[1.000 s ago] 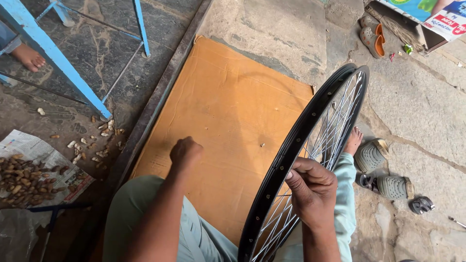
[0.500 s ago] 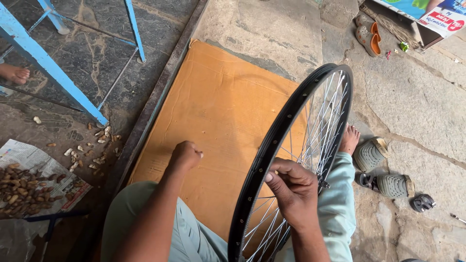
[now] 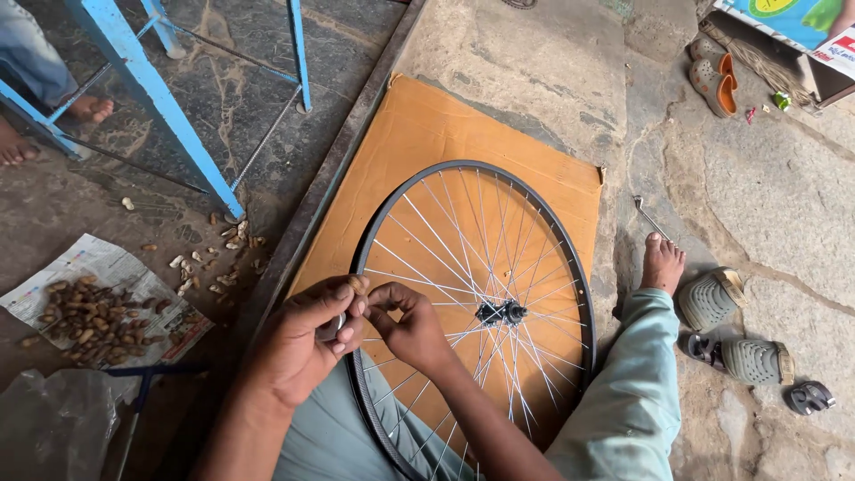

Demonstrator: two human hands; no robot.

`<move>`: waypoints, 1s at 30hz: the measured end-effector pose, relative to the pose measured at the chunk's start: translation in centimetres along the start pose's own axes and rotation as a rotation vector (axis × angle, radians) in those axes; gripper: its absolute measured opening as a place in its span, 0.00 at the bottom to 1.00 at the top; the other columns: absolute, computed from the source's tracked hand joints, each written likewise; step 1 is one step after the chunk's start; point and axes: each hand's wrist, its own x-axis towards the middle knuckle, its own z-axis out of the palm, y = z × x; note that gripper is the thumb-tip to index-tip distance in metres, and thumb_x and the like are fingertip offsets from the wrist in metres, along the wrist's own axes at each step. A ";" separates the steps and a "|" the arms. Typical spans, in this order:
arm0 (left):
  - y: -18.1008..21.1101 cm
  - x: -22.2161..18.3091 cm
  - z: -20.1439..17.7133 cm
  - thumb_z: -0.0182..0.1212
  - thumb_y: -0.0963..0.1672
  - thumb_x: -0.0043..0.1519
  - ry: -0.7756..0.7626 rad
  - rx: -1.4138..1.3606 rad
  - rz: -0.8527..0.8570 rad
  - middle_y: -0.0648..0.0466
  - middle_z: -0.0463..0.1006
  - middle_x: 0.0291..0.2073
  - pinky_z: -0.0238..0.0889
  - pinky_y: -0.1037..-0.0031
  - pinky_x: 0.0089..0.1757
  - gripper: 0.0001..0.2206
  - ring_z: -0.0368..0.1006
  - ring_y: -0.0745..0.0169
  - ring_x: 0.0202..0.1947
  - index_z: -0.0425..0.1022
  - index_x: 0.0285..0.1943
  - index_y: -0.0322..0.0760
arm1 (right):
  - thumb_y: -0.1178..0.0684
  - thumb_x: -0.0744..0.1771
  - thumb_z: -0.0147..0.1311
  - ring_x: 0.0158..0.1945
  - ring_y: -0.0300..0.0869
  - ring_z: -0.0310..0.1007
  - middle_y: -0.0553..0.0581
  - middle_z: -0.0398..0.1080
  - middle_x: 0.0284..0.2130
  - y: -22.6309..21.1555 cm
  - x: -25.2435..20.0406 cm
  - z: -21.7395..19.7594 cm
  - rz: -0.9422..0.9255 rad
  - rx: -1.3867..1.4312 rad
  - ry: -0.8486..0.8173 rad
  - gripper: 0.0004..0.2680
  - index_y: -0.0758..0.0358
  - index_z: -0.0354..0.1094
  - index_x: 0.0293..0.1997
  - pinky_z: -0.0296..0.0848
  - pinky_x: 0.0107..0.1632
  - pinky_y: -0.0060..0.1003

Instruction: Inspecting and repairing a bicycle wheel rim and spokes.

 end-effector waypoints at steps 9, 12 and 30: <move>-3.8 0.0 3.3 0.69 0.43 0.57 0.164 0.391 -0.068 0.59 0.72 0.20 0.50 0.77 0.24 0.11 0.60 0.72 0.20 0.84 0.45 0.31 | 0.64 0.67 0.59 0.52 0.41 0.74 0.58 0.74 0.48 -6.5 -6.0 -4.6 -0.167 0.010 0.125 0.11 0.68 0.71 0.54 0.73 0.58 0.36; -4.6 0.1 4.3 0.68 0.44 0.58 0.016 0.283 -0.159 0.57 0.75 0.21 0.51 0.78 0.23 0.11 0.61 0.72 0.19 0.83 0.41 0.27 | 0.65 0.67 0.60 0.50 0.42 0.75 0.60 0.74 0.47 -6.6 -7.4 -5.8 -0.209 0.035 0.114 0.10 0.69 0.73 0.54 0.75 0.55 0.35; -10.2 -1.8 7.4 0.66 0.41 0.64 -0.131 0.639 0.152 0.57 0.86 0.34 0.71 0.86 0.39 0.08 0.78 0.81 0.36 0.83 0.45 0.27 | 0.65 0.67 0.59 0.41 0.40 0.80 0.62 0.79 0.39 -7.1 -13.2 -7.7 -0.074 0.022 0.297 0.05 0.72 0.76 0.46 0.78 0.45 0.32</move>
